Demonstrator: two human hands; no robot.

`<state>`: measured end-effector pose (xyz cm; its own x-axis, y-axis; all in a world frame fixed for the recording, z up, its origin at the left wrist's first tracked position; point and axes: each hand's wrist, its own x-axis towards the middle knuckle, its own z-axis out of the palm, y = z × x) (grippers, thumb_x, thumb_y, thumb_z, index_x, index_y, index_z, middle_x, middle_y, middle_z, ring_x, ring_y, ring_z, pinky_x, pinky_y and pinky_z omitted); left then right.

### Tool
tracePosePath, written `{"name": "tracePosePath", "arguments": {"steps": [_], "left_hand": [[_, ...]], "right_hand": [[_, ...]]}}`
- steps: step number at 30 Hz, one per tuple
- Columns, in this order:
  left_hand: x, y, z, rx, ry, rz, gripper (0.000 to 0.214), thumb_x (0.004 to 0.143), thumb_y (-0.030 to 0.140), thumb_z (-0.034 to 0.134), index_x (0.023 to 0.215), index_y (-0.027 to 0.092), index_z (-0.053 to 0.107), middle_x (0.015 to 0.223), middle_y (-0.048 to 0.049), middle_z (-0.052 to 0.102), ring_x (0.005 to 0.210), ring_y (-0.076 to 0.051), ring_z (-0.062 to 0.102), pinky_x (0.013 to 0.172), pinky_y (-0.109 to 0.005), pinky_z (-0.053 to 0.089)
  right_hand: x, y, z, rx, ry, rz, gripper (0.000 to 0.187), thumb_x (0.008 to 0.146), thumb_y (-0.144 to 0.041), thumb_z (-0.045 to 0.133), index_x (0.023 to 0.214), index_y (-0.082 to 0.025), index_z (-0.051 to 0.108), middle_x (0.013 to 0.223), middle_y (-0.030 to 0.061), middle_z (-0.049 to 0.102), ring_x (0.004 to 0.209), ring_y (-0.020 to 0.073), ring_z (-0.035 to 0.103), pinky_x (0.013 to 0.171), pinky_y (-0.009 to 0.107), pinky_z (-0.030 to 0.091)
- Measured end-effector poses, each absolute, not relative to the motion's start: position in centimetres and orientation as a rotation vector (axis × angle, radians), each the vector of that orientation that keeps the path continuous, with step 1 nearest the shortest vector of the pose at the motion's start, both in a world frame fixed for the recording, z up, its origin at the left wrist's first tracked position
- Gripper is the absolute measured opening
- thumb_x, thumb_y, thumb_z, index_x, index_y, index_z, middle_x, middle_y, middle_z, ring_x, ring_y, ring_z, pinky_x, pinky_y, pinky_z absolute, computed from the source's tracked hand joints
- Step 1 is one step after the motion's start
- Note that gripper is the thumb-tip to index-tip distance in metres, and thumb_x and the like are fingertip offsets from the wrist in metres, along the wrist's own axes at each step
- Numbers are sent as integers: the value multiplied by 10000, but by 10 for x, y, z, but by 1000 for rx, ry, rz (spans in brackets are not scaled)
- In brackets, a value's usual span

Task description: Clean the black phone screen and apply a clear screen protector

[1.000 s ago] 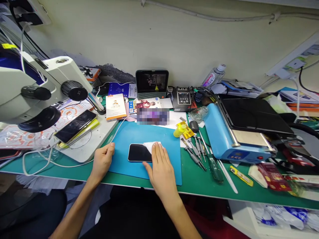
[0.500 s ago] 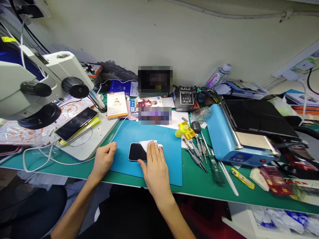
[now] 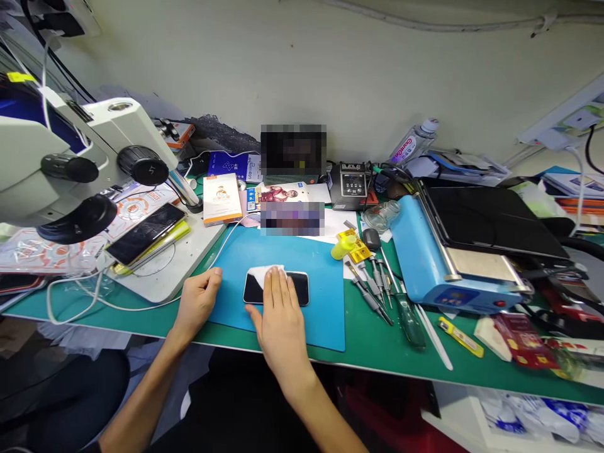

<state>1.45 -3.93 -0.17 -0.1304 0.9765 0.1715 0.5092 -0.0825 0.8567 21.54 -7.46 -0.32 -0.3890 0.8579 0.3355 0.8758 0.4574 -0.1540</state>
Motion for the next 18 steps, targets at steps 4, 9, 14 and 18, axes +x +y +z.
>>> {"name": "tracePosePath", "arguments": {"steps": [4, 9, 14, 18], "left_hand": [[16, -38, -2, 1621, 1653, 1151, 487, 1051, 401, 443, 626, 234, 274, 576, 63, 254, 525, -108, 266, 519, -289, 219], [15, -38, -2, 1629, 1638, 1161, 490, 1049, 394, 449, 616, 230, 291, 576, 61, 274, 535, -111, 279, 537, -289, 233], [13, -40, -4, 1609, 1659, 1174, 481, 1060, 399, 430, 628, 234, 297, 580, 60, 282, 530, -114, 284, 528, -290, 237], [14, -40, -3, 1605, 1666, 1188, 480, 1060, 385, 434, 626, 234, 293, 575, 58, 290, 532, -117, 286, 529, -293, 231]], "right_hand": [[219, -108, -2, -1427, -2407, -59, 779, 1060, -439, 548, 1658, -28, 263, 1659, 212, 411, 1552, 346, 393, 1217, 512, 478], [205, -82, -3, -1429, -2413, 9, 697, 1064, -427, 541, 1597, -3, 396, 1644, 221, 430, 1544, 342, 409, 1249, 513, 436], [192, -71, -3, -1415, -2405, 44, 676, 1072, -409, 525, 1593, 2, 400, 1666, 212, 396, 1562, 326, 380, 1278, 494, 394], [197, -99, -1, -1354, -2427, 59, 700, 1051, -395, 567, 1620, -37, 372, 1668, 187, 407, 1565, 322, 374, 1262, 488, 424]]}}
